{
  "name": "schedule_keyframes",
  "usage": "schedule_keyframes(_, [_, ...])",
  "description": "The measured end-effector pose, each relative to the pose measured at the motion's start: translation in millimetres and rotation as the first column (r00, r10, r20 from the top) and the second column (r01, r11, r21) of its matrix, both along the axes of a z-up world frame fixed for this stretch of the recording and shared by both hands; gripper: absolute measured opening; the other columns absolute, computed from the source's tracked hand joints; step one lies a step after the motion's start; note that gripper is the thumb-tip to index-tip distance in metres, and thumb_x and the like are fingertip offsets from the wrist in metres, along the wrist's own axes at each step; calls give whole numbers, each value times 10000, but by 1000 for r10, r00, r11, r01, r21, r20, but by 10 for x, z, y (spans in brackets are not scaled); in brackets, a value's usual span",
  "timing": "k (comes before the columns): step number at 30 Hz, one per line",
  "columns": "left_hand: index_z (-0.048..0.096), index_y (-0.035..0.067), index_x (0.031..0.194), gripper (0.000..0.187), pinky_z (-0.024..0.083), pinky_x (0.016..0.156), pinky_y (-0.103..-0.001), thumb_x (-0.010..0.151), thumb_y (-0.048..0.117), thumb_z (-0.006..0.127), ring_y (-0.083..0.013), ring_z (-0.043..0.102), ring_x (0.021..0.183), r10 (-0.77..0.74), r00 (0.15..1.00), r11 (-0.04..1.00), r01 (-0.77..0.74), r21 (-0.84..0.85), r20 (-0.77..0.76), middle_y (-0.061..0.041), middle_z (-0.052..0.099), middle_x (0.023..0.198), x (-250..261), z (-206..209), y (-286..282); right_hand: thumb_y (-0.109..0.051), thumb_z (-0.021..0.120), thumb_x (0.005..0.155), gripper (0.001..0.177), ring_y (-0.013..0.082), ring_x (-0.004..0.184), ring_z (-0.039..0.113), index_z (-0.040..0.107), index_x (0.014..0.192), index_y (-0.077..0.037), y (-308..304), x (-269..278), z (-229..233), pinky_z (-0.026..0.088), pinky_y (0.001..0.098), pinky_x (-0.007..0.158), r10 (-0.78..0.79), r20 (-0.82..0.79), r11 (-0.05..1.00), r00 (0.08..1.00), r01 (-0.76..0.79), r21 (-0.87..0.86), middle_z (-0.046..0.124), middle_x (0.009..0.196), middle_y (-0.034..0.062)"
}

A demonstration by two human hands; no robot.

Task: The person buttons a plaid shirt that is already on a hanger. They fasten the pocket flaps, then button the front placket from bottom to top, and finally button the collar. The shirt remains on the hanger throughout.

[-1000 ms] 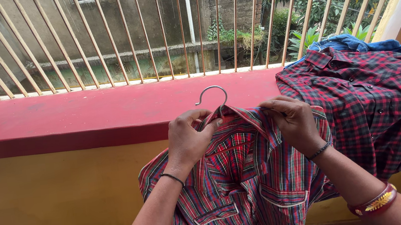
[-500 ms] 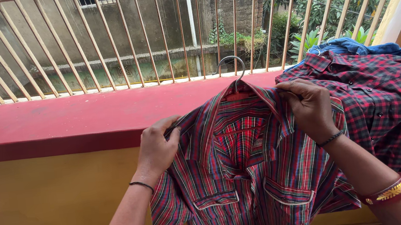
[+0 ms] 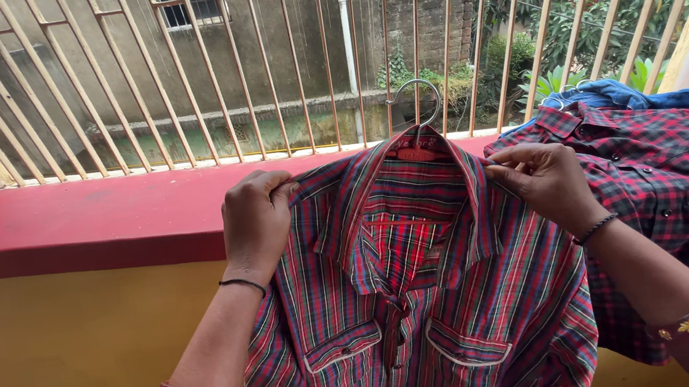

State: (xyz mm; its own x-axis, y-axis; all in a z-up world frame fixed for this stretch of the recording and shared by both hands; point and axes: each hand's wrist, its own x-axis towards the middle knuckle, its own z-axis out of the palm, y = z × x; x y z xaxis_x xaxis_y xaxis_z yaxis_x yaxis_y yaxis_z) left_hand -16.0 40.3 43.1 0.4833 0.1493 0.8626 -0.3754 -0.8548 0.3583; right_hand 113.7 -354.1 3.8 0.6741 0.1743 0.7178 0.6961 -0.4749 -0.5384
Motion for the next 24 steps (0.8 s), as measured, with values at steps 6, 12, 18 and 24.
schedule_keyframes(6, [793, 48, 949, 118, 563, 767, -417, 907, 146, 744, -326, 733, 835, 59, 998, 998, -59, 14, 8, -141, 751, 905, -154, 167, 47, -90, 794, 857, 251, 16, 722, 608, 804, 1104, -50, -156, 111, -68, 521, 213, 633, 330, -270, 943, 905, -301, 143, 752, 832, -35])
schedule_keyframes(12, [792, 34, 948, 117, 575, 768, -405, 891, 132, 762, -312, 746, 843, 11, 998, 996, -17, 93, 60, -155, 761, 918, -228, 321, 162, -64, 761, 909, 172, 56, 813, 684, 790, 1076, -36, -66, 143, 46, 558, 243, 711, 231, 10, 968, 973, -231, 94, 788, 934, 20])
schedule_keyframes(18, [790, 41, 968, 101, 596, 743, -354, 913, 110, 741, -254, 781, 814, 12, 1000, 1000, -12, 22, 18, -142, 772, 881, -334, 317, 240, -69, 768, 903, 183, 80, 812, 690, 801, 1084, -76, 48, 5, 241, 588, 274, 733, 223, 42, 974, 974, -225, 41, 792, 936, 38])
schedule_keyframes(24, [795, 43, 949, 133, 581, 735, -394, 869, 148, 778, -294, 757, 797, 106, 994, 992, -107, 67, 17, -157, 760, 876, -517, 338, 274, -71, 776, 884, 203, 134, 840, 724, 794, 1087, -68, 219, -152, 489, 610, 298, 748, 159, 179, 987, 971, -155, -34, 765, 969, 65])
